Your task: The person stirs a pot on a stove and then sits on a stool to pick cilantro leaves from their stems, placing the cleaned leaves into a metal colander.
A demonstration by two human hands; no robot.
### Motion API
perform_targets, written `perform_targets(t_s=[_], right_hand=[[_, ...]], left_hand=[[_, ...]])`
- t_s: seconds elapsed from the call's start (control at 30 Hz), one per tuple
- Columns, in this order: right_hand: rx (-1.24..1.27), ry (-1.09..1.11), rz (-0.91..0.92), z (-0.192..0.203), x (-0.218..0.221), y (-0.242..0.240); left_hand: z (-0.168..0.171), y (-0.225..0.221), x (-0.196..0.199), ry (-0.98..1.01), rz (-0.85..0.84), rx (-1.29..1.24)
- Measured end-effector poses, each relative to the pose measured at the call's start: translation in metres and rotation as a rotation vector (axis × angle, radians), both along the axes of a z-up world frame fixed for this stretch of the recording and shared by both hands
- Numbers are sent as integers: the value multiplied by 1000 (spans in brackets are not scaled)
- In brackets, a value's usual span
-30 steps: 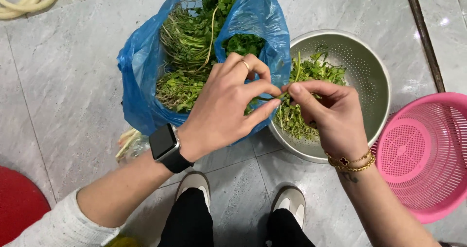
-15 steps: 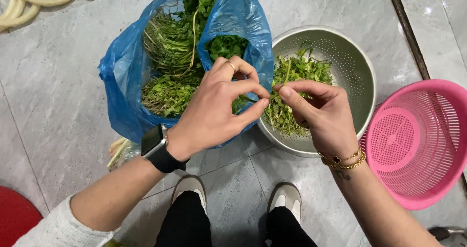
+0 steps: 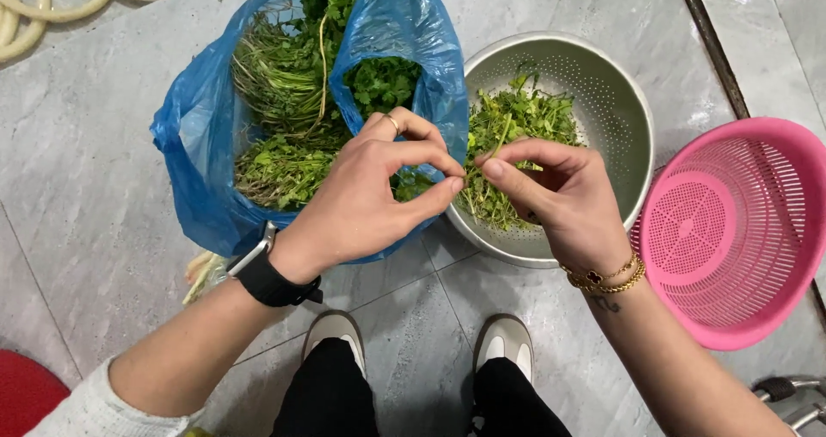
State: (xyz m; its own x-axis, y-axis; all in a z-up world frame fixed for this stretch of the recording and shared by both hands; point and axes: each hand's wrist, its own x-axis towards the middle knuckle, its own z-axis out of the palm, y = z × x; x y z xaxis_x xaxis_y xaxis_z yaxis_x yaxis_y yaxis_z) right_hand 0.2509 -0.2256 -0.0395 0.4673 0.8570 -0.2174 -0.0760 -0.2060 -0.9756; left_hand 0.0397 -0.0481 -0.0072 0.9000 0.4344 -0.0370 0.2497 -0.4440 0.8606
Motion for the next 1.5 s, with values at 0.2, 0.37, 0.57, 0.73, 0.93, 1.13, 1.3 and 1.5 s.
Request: perform_targets(t_s=[0.2, 0.37, 0.57, 0.73, 0.93, 1.13, 1.3, 1.5], right_hand=[[68, -31, 52, 3, -1, 0], [112, -59, 48, 4, -6, -3], [259, -260, -59, 6, 8, -23], [36, -240, -220, 0, 41, -41], [-294, -507, -1, -20, 74, -61], [-721, -931, 148, -25, 104, -97], [-830, -996, 5, -58, 155, -185], [-1109, -733, 90, -83, 119, -231]], left_hand=[[-4, -5, 4, -33, -7, -20], [-12, -10, 8, -134, 50, -24], [-20, 2, 17, -112, 212, -329], [-11, 15, 15, -188, 321, -786], [14, 11, 29, -49, 508, -1126], [-4, 3, 45, -71, 462, -1191], [-6, -5, 56, -68, 403, -1120], [-22, -15, 75, -51, 307, -1024]])
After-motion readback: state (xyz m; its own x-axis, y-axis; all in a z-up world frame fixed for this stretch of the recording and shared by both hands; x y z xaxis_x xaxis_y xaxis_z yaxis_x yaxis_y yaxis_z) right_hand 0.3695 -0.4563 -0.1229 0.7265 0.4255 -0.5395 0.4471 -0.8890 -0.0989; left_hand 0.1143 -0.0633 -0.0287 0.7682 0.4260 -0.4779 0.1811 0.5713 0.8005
